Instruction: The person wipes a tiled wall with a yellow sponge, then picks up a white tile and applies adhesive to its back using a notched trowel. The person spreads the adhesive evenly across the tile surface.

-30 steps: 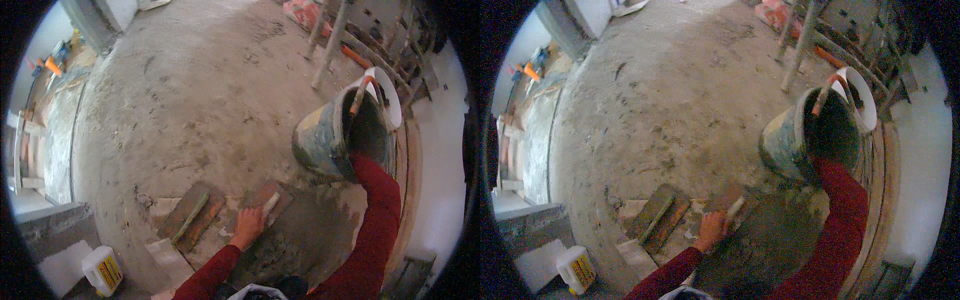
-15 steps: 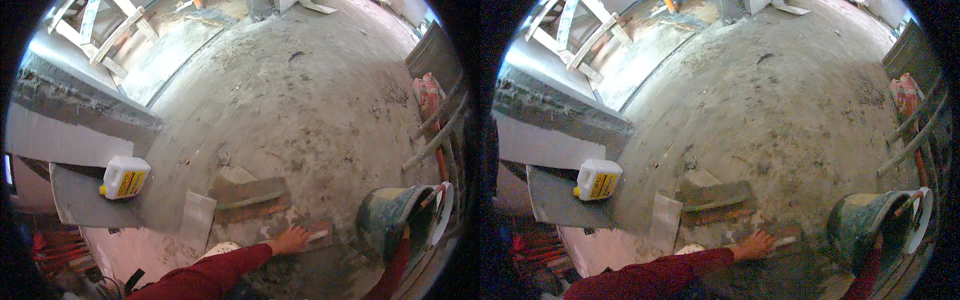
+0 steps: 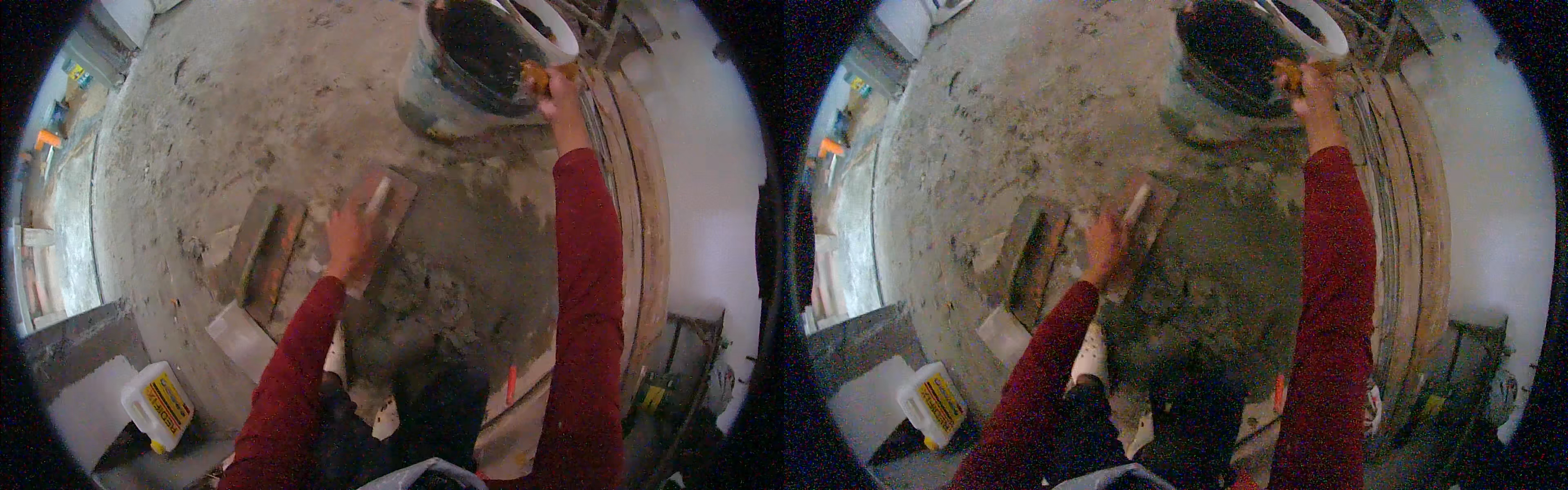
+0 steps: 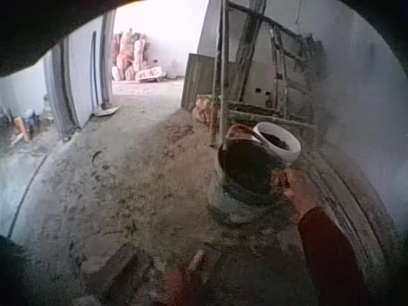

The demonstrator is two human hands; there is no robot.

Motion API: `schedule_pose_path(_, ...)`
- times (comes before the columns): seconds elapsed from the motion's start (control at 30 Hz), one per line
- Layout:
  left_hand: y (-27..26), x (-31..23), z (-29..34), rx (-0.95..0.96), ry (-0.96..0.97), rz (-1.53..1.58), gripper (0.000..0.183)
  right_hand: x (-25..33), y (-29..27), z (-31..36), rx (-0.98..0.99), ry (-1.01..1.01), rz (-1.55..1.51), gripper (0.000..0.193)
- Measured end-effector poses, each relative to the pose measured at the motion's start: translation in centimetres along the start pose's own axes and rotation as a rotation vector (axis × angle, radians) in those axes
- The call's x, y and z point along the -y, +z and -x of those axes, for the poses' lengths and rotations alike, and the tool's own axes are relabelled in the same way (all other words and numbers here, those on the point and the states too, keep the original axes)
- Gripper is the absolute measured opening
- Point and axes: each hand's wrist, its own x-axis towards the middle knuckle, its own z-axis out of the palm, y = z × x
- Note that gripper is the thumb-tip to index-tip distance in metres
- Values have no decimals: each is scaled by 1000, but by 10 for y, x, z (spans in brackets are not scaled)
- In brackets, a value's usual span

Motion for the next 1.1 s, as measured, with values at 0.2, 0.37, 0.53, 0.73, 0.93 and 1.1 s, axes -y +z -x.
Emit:
schedule_pose_path(0.2, -63, 10, 81, -76, 28, 288, 41, 10, -19, 107, 15, 149, -2, 38)
schedule_pose_path(0.37, -136, -25, 208, 628, 49, 186, 29, -35, -42, 261, 72, 303, -184, 38)
schedule_pose_path(0.53, -181, -59, 252, 1535, 288, -311, 29, -126, -2, 396, 555, 412, 131, 31)
schedule_pose_path(0.73, -201, -88, 283, 1567, 188, -33, 34, -157, 31, 456, 940, 168, 719, 27)
schedule_pose_path(0.93, -247, -74, 341, 1604, -33, 207, 34, -164, -5, 435, 830, -143, 1085, 35)
schedule_pose_path(1.1, -238, -7, 381, 1129, 16, 289, 29, -158, -24, 435, 634, 351, 919, 40)
